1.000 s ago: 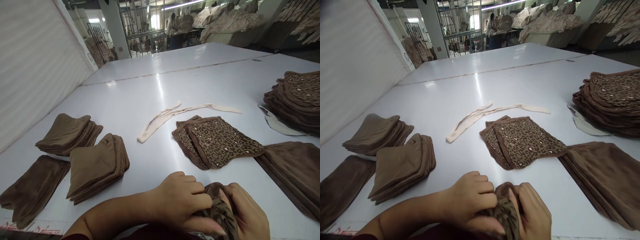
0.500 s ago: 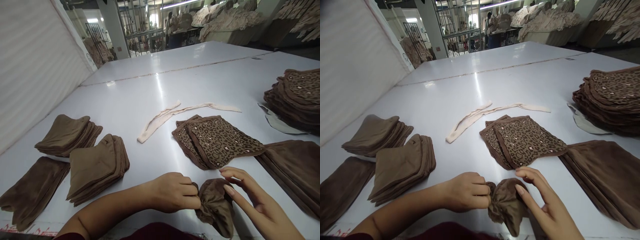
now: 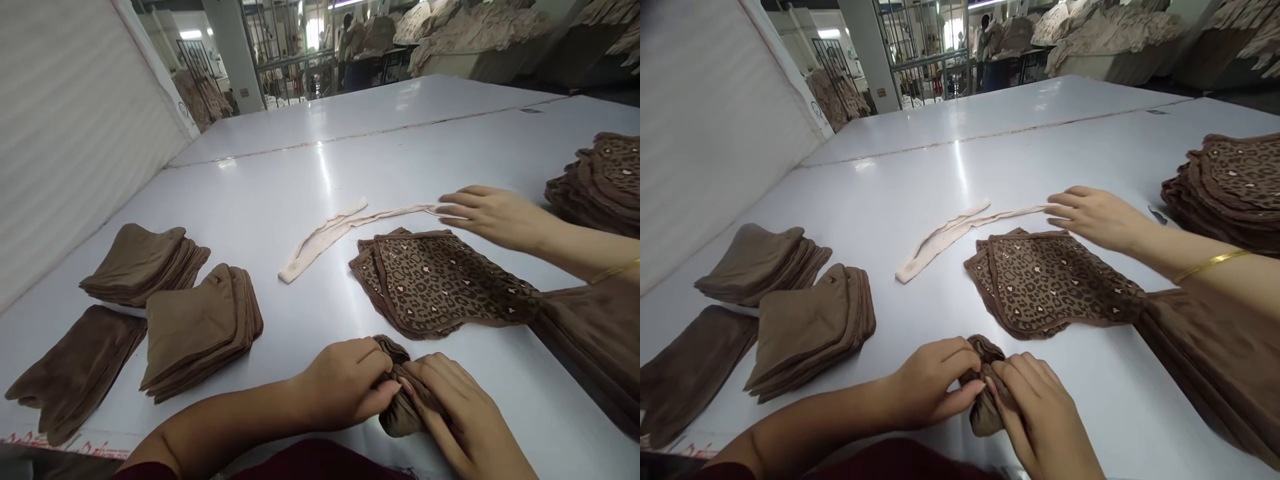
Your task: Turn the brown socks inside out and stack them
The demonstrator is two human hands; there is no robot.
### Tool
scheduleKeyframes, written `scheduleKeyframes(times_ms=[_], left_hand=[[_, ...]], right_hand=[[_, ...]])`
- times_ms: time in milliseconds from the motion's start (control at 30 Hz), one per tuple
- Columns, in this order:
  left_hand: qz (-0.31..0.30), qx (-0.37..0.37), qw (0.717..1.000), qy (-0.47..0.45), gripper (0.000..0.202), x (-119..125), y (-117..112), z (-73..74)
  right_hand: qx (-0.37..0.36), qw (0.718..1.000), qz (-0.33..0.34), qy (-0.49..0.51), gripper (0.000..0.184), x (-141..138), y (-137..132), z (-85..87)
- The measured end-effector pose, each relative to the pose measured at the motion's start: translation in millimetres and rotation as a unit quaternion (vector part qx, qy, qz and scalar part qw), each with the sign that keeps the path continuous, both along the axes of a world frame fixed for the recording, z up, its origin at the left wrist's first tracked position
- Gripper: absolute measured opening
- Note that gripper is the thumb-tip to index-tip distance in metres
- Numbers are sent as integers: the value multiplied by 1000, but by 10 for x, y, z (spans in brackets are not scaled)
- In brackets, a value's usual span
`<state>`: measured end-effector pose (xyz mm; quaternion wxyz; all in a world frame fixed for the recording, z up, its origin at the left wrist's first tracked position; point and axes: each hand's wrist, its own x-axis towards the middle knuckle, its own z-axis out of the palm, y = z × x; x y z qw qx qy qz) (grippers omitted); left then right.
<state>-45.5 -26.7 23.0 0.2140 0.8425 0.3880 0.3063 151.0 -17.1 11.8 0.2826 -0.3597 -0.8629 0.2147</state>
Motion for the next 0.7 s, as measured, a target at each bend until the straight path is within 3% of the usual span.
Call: scheduleKeyframes(times_ms=[100, 167, 367, 500, 700], left_hand=[[25, -151, 988, -23, 10, 28, 13, -30], [15, -259, 965, -51, 15, 26, 30, -34], [-21, -512, 835, -199, 19, 56, 98, -74], [-20, -603, 738, -301, 25, 106, 117, -162], [-16, -635, 707, -310, 41, 118, 108, -276]], right_hand=[[7, 999, 8, 32, 11, -30, -74, -12], [-18, 998, 13, 61, 15, -44, -114, -20], [-145, 971, -12, 190, 14, -74, -210, -44], [-166, 959, -70, 218, 14, -96, -230, -32], [-76, 985, -27, 155, 13, -66, -207, -69]])
